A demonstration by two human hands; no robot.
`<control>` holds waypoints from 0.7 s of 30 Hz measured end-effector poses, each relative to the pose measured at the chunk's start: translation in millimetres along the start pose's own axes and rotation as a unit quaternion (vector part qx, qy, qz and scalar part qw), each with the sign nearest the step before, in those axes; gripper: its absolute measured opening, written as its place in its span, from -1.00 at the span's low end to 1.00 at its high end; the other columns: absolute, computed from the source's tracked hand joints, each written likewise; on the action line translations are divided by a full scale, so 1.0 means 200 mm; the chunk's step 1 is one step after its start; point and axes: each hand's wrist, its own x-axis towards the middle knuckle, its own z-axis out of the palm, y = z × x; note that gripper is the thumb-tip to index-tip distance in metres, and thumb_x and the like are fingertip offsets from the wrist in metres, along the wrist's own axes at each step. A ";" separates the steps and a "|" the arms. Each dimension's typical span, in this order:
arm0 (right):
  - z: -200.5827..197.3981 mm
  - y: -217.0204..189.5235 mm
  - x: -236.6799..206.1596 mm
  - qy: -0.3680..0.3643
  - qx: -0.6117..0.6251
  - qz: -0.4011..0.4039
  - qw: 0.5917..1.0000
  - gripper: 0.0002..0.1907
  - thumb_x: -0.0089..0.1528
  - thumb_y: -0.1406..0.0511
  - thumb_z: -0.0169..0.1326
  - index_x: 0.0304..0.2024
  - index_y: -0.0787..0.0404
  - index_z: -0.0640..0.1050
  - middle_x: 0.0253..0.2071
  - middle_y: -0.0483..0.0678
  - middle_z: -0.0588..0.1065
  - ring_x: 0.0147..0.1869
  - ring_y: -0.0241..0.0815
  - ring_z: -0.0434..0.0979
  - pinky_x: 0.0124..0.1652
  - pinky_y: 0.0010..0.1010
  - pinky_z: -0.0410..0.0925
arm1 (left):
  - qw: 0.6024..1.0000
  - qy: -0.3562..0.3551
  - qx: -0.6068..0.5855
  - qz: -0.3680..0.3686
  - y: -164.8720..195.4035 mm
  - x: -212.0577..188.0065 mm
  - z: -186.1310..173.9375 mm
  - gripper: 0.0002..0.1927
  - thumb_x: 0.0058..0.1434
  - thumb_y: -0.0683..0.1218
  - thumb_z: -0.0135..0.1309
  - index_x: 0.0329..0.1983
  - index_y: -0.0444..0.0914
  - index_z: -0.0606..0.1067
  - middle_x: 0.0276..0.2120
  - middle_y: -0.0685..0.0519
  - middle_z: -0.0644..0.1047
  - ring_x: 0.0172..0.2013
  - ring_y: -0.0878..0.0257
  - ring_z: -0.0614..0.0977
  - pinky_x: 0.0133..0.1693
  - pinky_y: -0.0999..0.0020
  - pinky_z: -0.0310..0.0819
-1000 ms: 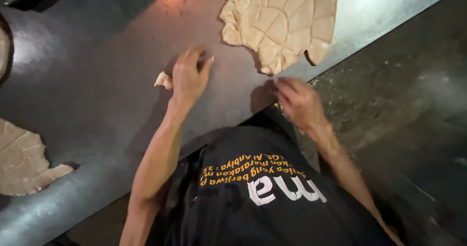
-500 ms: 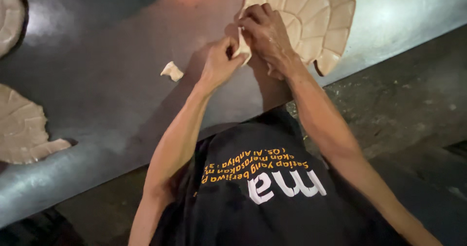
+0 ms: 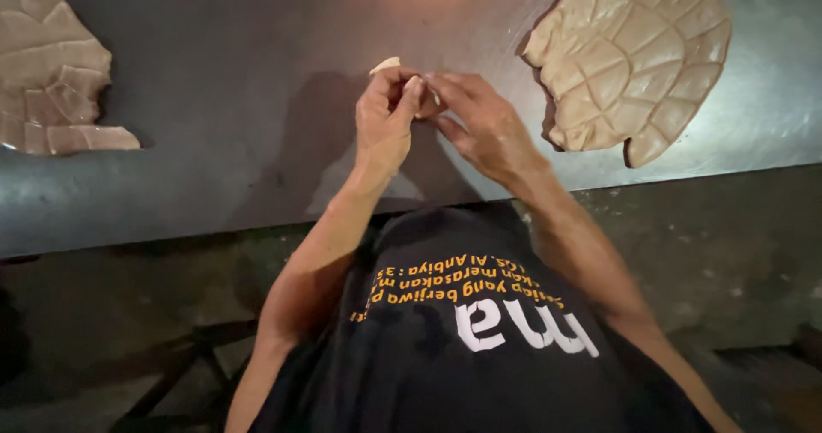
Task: The person repeatedly rolls small pieces of dough into balls on a stainless steel table and places them onto a metal tray. The person also picks up and moves larger flat dough pieces on the table.
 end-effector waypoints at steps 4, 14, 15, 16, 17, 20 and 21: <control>0.15 -0.08 0.05 0.029 -0.060 -0.025 0.997 -0.61 0.28 0.44 0.28 0.14 0.28 0.51 0.08 0.09 0.52 0.15 0.11 0.56 0.06 -0.21 0.48 | 0.990 0.056 -0.128 -0.018 -0.10 0.01 -0.03 -0.77 0.53 -0.08 -0.02 -0.03 -0.36 0.51 -0.25 0.14 0.52 -0.24 0.39 0.47 -0.17 0.43 0.41; 0.48 0.00 -0.08 0.014 0.206 0.267 0.941 -0.72 0.30 0.48 0.10 0.07 0.36 0.59 -0.21 0.04 0.50 -0.19 -0.11 0.44 -0.23 -0.35 0.33 | 0.986 0.062 0.148 0.049 -0.19 0.04 -0.10 -0.81 0.44 -0.07 0.05 -0.05 -0.31 0.46 -0.33 -0.04 0.58 -0.37 0.25 0.53 -0.26 0.30 0.49; 0.49 0.00 -0.11 -0.008 0.314 0.372 0.874 -0.74 0.35 0.48 0.06 0.07 0.36 0.63 -0.29 0.00 0.48 -0.28 -0.20 0.37 -0.31 -0.39 0.26 | 0.985 0.042 0.162 0.030 -0.21 0.04 -0.12 -0.82 0.44 -0.08 0.07 -0.06 -0.31 0.46 -0.38 -0.07 0.55 -0.40 0.20 0.51 -0.30 0.26 0.47; 0.49 -0.01 -0.14 -0.055 0.370 0.375 0.848 -0.78 0.33 0.47 0.07 0.02 0.37 0.61 -0.31 -0.01 0.49 -0.32 -0.23 0.39 -0.33 -0.43 0.27 | 0.984 0.019 0.176 0.012 -0.23 0.02 -0.16 -0.83 0.43 -0.09 0.09 -0.07 -0.31 0.47 -0.42 -0.10 0.53 -0.42 0.14 0.50 -0.34 0.23 0.45; 0.48 -0.02 -0.18 -0.102 0.423 0.376 0.818 -0.83 0.32 0.46 0.09 -0.04 0.38 0.59 -0.32 -0.03 0.50 -0.35 -0.27 0.42 -0.36 -0.47 0.29 | 0.977 0.006 0.205 0.052 -0.23 0.00 -0.21 -0.83 0.42 -0.09 0.10 -0.08 -0.29 0.46 -0.40 -0.08 0.55 -0.40 0.13 0.56 -0.34 0.24 0.48; 0.42 -0.07 -0.34 -0.211 0.443 0.311 0.814 -0.87 0.30 0.42 0.12 -0.11 0.34 0.57 -0.26 -0.08 0.54 -0.26 -0.35 0.50 -0.30 -0.51 0.39 | 0.924 -0.015 0.337 0.182 -0.18 -0.05 -0.43 -0.83 0.41 -0.08 0.14 -0.07 -0.25 0.45 -0.28 -0.04 0.60 -0.32 0.02 0.68 -0.35 0.19 0.52; 0.40 -0.08 -0.39 -0.241 0.428 0.274 0.827 -0.87 0.29 0.41 0.13 -0.11 0.32 0.57 -0.22 -0.10 0.55 -0.21 -0.37 0.52 -0.26 -0.50 0.44 | 0.880 -0.019 0.412 0.235 -0.14 -0.08 -0.54 -0.82 0.42 -0.06 0.16 -0.05 -0.23 0.45 -0.20 -0.03 0.60 -0.28 -0.06 0.66 -0.36 0.14 0.50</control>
